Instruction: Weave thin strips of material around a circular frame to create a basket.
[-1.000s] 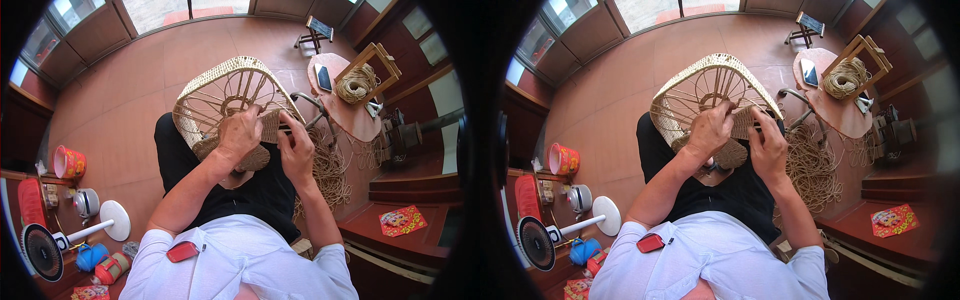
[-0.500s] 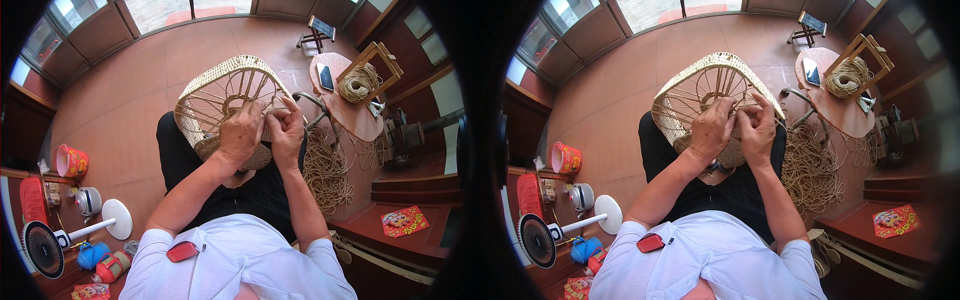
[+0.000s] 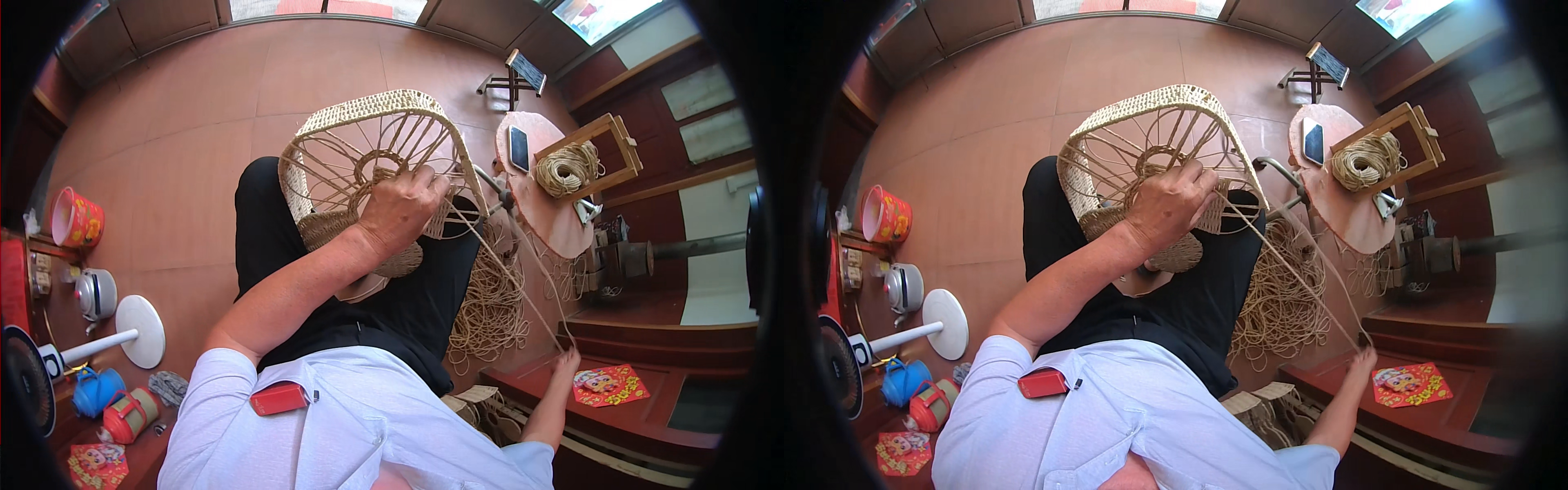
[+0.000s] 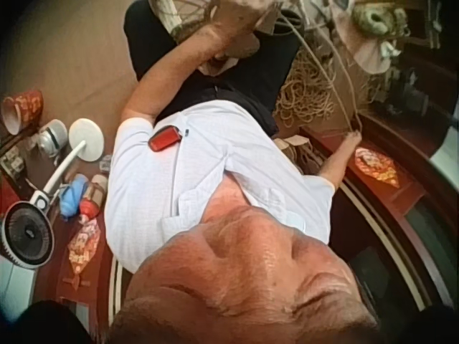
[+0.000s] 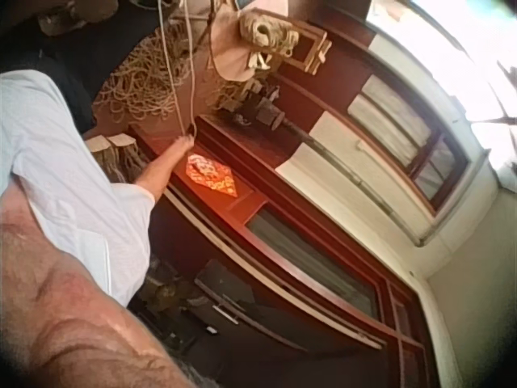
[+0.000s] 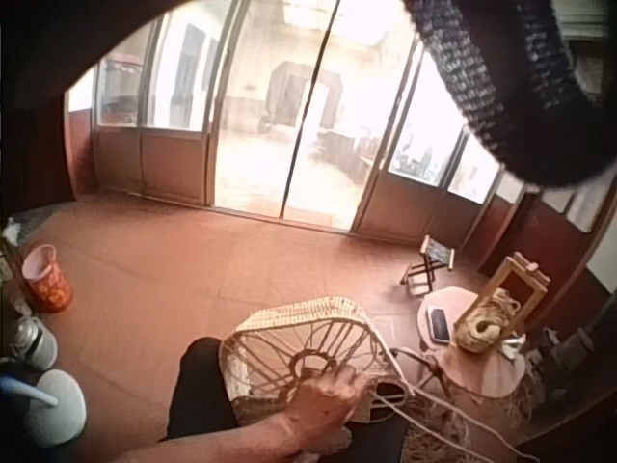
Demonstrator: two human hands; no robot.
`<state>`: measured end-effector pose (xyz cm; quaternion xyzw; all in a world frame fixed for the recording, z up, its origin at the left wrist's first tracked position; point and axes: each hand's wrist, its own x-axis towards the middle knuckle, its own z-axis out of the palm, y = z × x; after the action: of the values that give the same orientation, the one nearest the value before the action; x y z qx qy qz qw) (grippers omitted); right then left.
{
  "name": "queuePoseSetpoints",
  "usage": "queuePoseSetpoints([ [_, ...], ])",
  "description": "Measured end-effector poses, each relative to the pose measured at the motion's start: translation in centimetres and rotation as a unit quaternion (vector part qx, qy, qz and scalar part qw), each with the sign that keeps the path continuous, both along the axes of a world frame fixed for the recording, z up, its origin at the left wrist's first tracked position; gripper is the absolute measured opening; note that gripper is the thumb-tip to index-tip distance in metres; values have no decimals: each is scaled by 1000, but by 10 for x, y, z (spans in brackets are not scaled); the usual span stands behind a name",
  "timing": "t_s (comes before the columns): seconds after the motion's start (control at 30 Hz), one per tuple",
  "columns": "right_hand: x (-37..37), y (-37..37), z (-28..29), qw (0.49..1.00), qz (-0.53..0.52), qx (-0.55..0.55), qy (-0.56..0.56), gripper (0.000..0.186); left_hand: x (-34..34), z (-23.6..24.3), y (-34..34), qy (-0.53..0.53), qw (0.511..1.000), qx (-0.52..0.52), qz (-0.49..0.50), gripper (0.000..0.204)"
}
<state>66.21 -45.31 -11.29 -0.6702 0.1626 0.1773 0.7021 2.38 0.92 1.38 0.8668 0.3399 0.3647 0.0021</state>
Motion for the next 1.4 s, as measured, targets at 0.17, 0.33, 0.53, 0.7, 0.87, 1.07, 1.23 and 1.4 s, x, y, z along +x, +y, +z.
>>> queuePoseSetpoints([
  [0.17,22,-111,-32,979,-135,-125,89,41,-18,-9,6,39,999,-14,1,17],
  [0.33,-62,-46,-77,982,-125,-132,59,65,-12,2,5,-125,982,-136,-44,10],
  [0.53,-47,-66,-48,967,-203,-123,90,64,-24,11,7,-146,978,-148,20,7],
  [0.7,-60,-24,-38,941,77,-329,5,42,-28,14,13,-162,977,-139,11,9],
  [0.87,-287,189,77,792,371,-220,-431,24,-30,19,19,-106,988,-109,9,11],
  [1.07,-503,297,153,560,547,-2,-623,46,-27,25,28,-57,998,-30,-20,14],
  [1.23,-518,369,126,576,512,-5,-638,53,-28,29,31,-46,998,-27,-21,13],
  [1.4,-523,395,115,595,469,-10,-653,59,-29,30,34,-43,998,-38,-29,11],
])
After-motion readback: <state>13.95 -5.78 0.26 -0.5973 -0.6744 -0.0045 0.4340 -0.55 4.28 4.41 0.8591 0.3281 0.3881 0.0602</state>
